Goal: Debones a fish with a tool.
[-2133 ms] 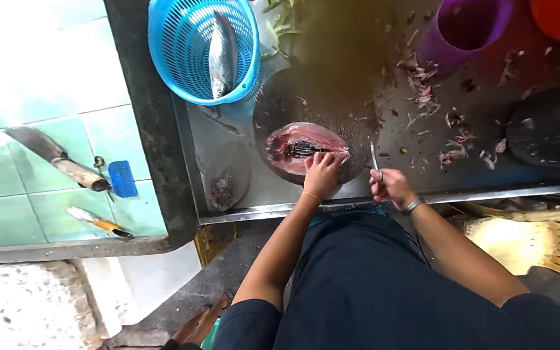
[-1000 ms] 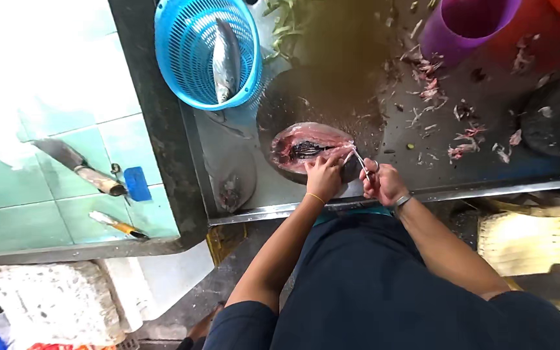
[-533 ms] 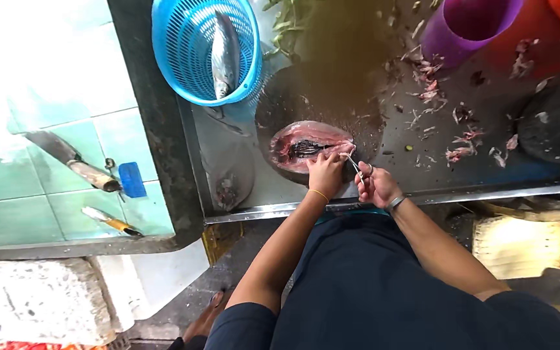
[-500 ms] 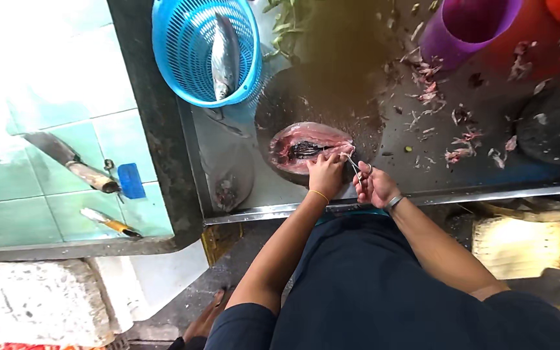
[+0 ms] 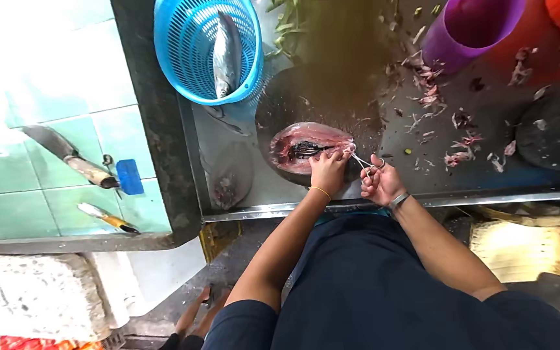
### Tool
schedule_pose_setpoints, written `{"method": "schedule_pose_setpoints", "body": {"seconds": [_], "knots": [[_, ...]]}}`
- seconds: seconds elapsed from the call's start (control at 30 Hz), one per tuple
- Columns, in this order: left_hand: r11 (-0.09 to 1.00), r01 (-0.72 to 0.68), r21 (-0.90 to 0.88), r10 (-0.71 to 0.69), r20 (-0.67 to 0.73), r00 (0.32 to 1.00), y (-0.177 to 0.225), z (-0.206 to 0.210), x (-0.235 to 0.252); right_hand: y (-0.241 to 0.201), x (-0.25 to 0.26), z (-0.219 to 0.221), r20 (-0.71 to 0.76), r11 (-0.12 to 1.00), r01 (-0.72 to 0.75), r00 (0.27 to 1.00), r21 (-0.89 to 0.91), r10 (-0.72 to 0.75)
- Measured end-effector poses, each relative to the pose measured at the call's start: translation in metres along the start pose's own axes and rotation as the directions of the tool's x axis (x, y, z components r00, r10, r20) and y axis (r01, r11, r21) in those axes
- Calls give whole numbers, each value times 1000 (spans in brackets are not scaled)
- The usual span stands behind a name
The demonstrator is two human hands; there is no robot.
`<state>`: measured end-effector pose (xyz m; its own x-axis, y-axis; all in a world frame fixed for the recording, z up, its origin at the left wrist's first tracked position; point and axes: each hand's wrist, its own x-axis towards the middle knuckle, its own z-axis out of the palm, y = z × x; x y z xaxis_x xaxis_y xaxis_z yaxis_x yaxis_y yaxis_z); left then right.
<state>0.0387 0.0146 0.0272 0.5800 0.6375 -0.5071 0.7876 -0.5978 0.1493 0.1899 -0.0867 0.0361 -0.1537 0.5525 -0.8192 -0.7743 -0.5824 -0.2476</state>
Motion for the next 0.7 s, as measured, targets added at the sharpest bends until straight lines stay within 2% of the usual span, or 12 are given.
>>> {"method": "schedule_pose_setpoints", "body": {"seconds": [0.1,0.27,0.33,0.37,0.4,0.47,0.5,0.53,0.57,0.63,0.67,0.7], "knots": [[1000,15,8,-15,21,1000,2,-1,3,-11,10,-2,-28,990,54,998,134,-51],[999,17,31,-18,20,1000,3,1,4,-14,8,9,-98,976,113,991,185,-96],[1000,23,21,-23,19,1000,4,0,3,-19,9,11,-159,971,215,967,102,-197],[1000,26,11,-27,18,999,4,1,4,-25,8,8,-179,952,306,936,-17,-304],[1000,27,7,-27,17,999,5,1,3,-36,3,4,-172,890,414,878,-193,-446],[1000,26,-2,-26,8,1000,5,0,4,-70,-21,-2,7,617,556,746,-557,-666],[1000,29,-10,-29,1,1000,6,1,3,-88,-40,-3,114,482,576,711,-660,-694],[999,32,-28,-32,-16,999,7,1,5,-103,-57,-3,181,429,595,703,-680,-688],[998,30,-55,-33,-40,999,8,2,8,-112,-67,-4,193,502,625,720,-598,-666],[994,22,-105,-34,-114,993,11,8,14,-109,-73,-4,-18,744,530,810,-406,-586],[991,27,-129,-46,-151,987,14,11,20,-102,-71,-6,-116,751,525,784,-400,-609],[988,36,-150,-63,-183,981,14,10,28,-94,-68,-8,-129,678,575,711,-457,-691]]}}
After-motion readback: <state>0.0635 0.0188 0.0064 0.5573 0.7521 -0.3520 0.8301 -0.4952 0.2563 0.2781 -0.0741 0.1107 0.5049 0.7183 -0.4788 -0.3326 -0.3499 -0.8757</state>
